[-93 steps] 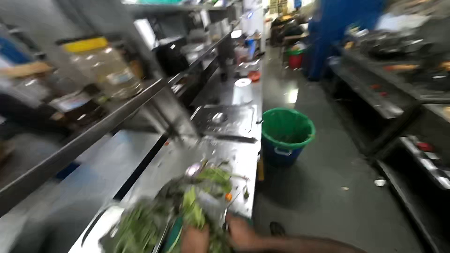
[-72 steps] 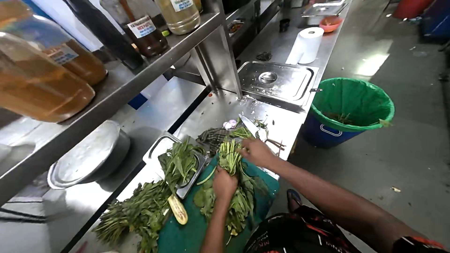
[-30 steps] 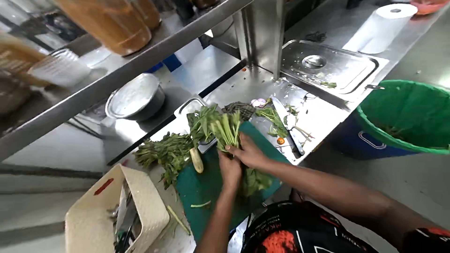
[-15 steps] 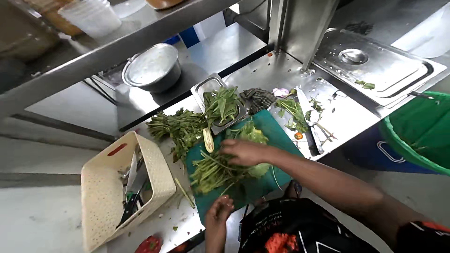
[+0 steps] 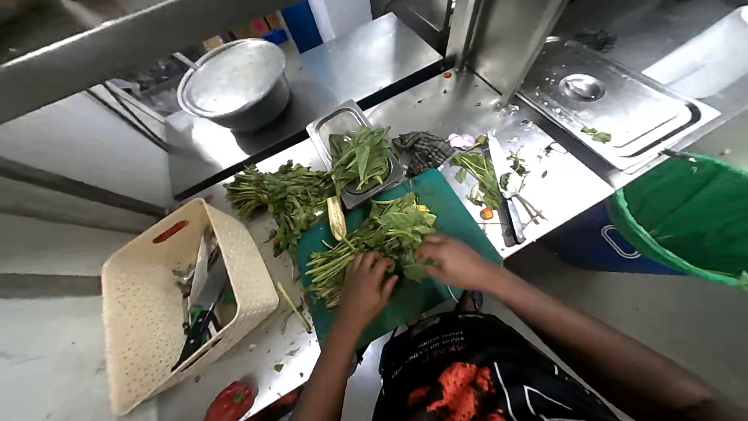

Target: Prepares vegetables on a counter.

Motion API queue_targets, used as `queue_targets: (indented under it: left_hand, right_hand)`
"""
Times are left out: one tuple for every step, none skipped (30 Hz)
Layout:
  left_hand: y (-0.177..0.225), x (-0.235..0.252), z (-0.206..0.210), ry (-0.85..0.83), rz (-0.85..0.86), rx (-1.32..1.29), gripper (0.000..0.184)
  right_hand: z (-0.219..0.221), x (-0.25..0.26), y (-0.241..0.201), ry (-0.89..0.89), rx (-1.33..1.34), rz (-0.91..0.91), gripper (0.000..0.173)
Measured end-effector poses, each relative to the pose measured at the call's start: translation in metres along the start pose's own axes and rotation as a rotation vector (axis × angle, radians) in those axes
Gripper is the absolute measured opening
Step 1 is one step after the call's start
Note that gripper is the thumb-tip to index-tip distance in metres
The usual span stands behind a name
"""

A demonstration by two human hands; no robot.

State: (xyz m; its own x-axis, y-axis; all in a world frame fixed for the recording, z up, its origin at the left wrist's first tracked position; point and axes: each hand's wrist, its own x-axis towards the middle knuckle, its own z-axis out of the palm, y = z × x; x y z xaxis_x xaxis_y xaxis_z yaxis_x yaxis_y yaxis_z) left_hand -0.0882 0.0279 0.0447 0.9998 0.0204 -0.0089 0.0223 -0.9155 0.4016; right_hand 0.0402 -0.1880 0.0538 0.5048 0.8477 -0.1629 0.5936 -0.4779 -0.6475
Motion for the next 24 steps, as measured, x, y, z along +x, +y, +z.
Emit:
queue_targets:
  left_hand:
    - [-0.002, 0.004, 0.005, -0.048, -0.018, 0.044, 0.028]
    - [-0.006, 0.007, 0.011, -0.034, -0.030, 0.071, 0.026]
    - [-0.012, 0.011, 0.014, 0.028, -0.031, 0.073, 0.023]
    - [-0.017, 0.015, 0.013, 0.102, -0.027, 0.058, 0.020]
    - [-0.020, 0.018, 0.008, 0.157, -0.036, 0.034, 0.019]
    - [-0.023, 0.020, 0.004, 0.191, -0.056, 0.009, 0.017]
    - [-0.025, 0.021, 0.000, 0.211, -0.083, -0.016, 0.016]
    - [-0.025, 0.020, -0.004, 0.230, -0.098, -0.045, 0.015]
    - [-0.024, 0.019, -0.007, 0.250, -0.092, -0.071, 0.016]
    - [-0.020, 0.017, -0.010, 0.267, -0.064, -0.088, 0.019]
    - [-0.015, 0.014, -0.012, 0.280, -0.015, -0.095, 0.022]
    - [-0.008, 0.011, -0.013, 0.285, 0.041, -0.098, 0.023]
    - [-0.002, 0.008, -0.011, 0.286, 0.095, -0.104, 0.024]
    - [0.003, 0.006, -0.008, 0.277, 0.136, -0.111, 0.023]
    - [0.005, 0.004, -0.003, 0.265, 0.152, -0.112, 0.022]
    - [0.006, 0.002, 0.002, 0.241, 0.143, -0.110, 0.022]
    - [0.005, -0.001, 0.006, 0.213, 0.120, -0.108, 0.022]
    - [0.004, -0.004, 0.010, 0.186, 0.090, -0.105, 0.022]
    - [0.004, -0.006, 0.013, 0.172, 0.065, -0.103, 0.022]
    - [0.004, -0.009, 0.016, 0.168, 0.047, -0.100, 0.022]
    - [0.005, -0.011, 0.020, 0.174, 0.038, -0.100, 0.023]
    - [0.006, -0.013, 0.022, 0.185, 0.031, -0.104, 0.025]
    - [0.007, -0.015, 0.023, 0.203, 0.025, -0.104, 0.027]
    - [0.009, -0.017, 0.023, 0.221, 0.017, -0.102, 0.031]
  right_hand:
    - [0.011, 0.006, -0.005, -0.071, -0.070, 0.009, 0.029]
    - [0.020, 0.011, -0.006, -0.103, -0.130, 0.009, 0.032]
    - [0.025, 0.013, -0.004, -0.081, -0.170, 0.000, 0.030]
    - [0.024, 0.013, -0.003, -0.032, -0.178, -0.006, 0.026]
    - [0.021, 0.011, -0.002, 0.030, -0.158, -0.011, 0.022]
    - [0.017, 0.007, 0.000, 0.095, -0.126, -0.028, 0.019]
    - [0.012, 0.003, 0.002, 0.145, -0.085, -0.047, 0.015]
    - [0.006, 0.000, 0.003, 0.173, -0.035, -0.064, 0.013]
    - [-0.001, -0.002, 0.003, 0.196, 0.015, -0.081, 0.010]
    - [-0.010, -0.003, 0.003, 0.195, 0.054, -0.093, 0.009]
    - [-0.018, -0.003, 0.002, 0.161, 0.078, -0.094, 0.010]
    - [-0.026, -0.002, 0.001, 0.112, 0.076, -0.092, 0.011]
    - [-0.029, 0.000, 0.001, 0.067, 0.048, -0.097, 0.012]
    - [-0.030, 0.002, 0.000, 0.015, 0.011, -0.100, 0.013]
    - [-0.027, 0.005, -0.001, -0.044, -0.039, -0.106, 0.015]
    - [-0.019, 0.007, -0.003, -0.103, -0.096, -0.101, 0.020]
    - [-0.007, 0.010, -0.004, -0.138, -0.156, -0.102, 0.025]
    - [0.005, 0.012, -0.004, -0.146, -0.207, -0.103, 0.027]
    - [0.016, 0.014, -0.001, -0.130, -0.244, -0.107, 0.026]
    - [0.023, 0.016, 0.002, -0.099, -0.259, -0.116, 0.023]
    - [0.025, 0.018, 0.004, -0.073, -0.255, -0.128, 0.022]
    - [0.020, 0.020, 0.004, -0.056, -0.221, -0.142, 0.023]
    - [0.012, 0.021, 0.001, -0.048, -0.170, -0.154, 0.023]
    - [0.004, 0.021, -0.002, -0.027, -0.128, -0.176, 0.022]
